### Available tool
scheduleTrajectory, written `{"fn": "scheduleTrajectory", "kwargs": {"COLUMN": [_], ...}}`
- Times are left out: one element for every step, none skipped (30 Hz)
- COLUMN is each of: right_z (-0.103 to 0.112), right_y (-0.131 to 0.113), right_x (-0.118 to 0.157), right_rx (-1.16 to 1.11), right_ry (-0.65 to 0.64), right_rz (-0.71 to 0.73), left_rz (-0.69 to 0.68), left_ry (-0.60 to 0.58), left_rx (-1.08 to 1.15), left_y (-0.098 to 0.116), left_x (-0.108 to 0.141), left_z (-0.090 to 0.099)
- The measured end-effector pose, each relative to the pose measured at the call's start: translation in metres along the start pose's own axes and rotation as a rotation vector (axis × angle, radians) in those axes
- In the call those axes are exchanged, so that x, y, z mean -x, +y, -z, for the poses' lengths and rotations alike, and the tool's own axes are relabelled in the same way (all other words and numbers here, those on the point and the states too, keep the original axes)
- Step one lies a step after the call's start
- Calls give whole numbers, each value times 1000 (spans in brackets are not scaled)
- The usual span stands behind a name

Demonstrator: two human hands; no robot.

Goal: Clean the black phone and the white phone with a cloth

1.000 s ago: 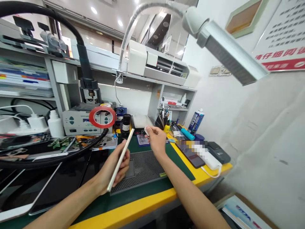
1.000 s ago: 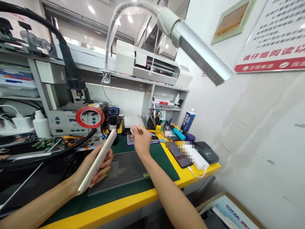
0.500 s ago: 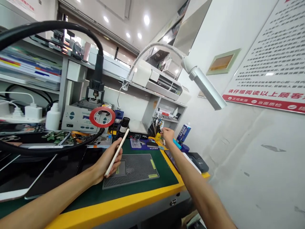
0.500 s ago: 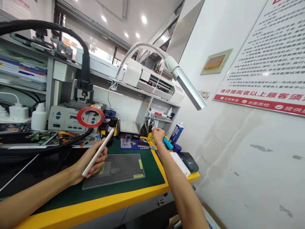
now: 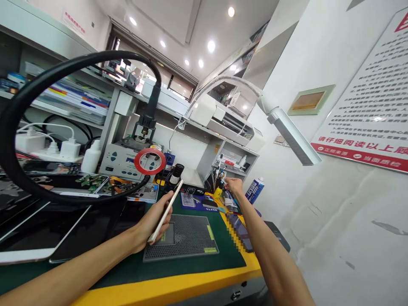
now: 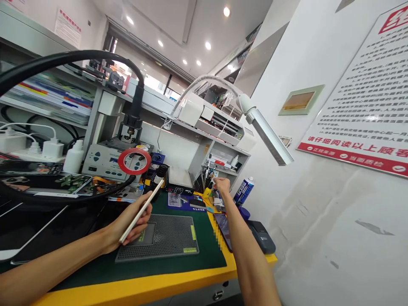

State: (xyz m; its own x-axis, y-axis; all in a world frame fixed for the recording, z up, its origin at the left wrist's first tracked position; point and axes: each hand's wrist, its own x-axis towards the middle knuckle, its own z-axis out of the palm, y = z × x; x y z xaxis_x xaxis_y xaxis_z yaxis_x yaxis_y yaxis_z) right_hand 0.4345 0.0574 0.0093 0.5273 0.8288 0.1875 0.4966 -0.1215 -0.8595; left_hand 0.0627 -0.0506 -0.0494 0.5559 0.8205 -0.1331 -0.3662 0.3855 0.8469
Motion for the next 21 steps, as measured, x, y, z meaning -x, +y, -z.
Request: {"fn": "scheduleTrajectory", "kwargs": {"right_z": [0, 0, 0, 1, 1, 1, 2, 2, 2, 3, 3, 3, 3, 3, 3, 2, 2, 2, 2, 2, 2], "right_y": [1, 1, 1, 2, 1, 1, 1, 1, 0, 0, -1, -1, -1, -2, -2, -2, -2, -2, -1, -1, -1], "right_x": [-1, -1, -2, -2, -3, -3, -4, -4, -4, -4, -4, -4, -3, -3, -3, -2, -2, -2, -2, -1, -1], "right_rx": [18, 36, 54, 73, 92, 110, 128, 146, 163, 179, 194, 208, 221, 232, 242, 251, 260, 267, 273, 279, 283], "right_ry": [-6, -12, -17, -23, -26, -28, -29, -29, -28, -25, -22, -19, -15, -11, -7, -3, 2, 6, 10, 14, 18], "right_rz": [3, 4, 4, 3, 1, -1, -3, -4, -5, -4, -3, -1, 2, 5, 9, 13, 18, 22, 27, 30, 33], "left_rz": [0, -3, -6, -6, -4, 0, 3, 5, 4, -1, -6, -9, -9, -7, -4, 0, 3, 4, 2, -1, -2], "left_ry": [0, 2, 4, 1, -5, -12, -17, -19, -19, -18, -17, -22, -25, -25, -20, -11, -1, 7, 12, 15, 19], "left_rx": [-4, -8, -12, -16, -19, -20, -19, -17, -15, -13, -13, -14, -15, -15, -17, -22, -28, -34, -43, -51, -58], "left_y": [0, 0, 0, -1, -1, -1, -1, -2, -3, -4, -5, -7, -8, -9, -10, -11, -11, -10, -9, -8, -7], "left_x": [0, 0, 0, -1, -1, -2, -3, -5, -7, -9, -11, -14, -16, -18, -20, -21, -21, -20, -19, -17, -15], "left_z": [0, 0, 0, 1, 2, 2, 4, 5, 7, 8, 10, 12, 14, 16, 17, 17, 17, 17, 16, 15, 13]}}
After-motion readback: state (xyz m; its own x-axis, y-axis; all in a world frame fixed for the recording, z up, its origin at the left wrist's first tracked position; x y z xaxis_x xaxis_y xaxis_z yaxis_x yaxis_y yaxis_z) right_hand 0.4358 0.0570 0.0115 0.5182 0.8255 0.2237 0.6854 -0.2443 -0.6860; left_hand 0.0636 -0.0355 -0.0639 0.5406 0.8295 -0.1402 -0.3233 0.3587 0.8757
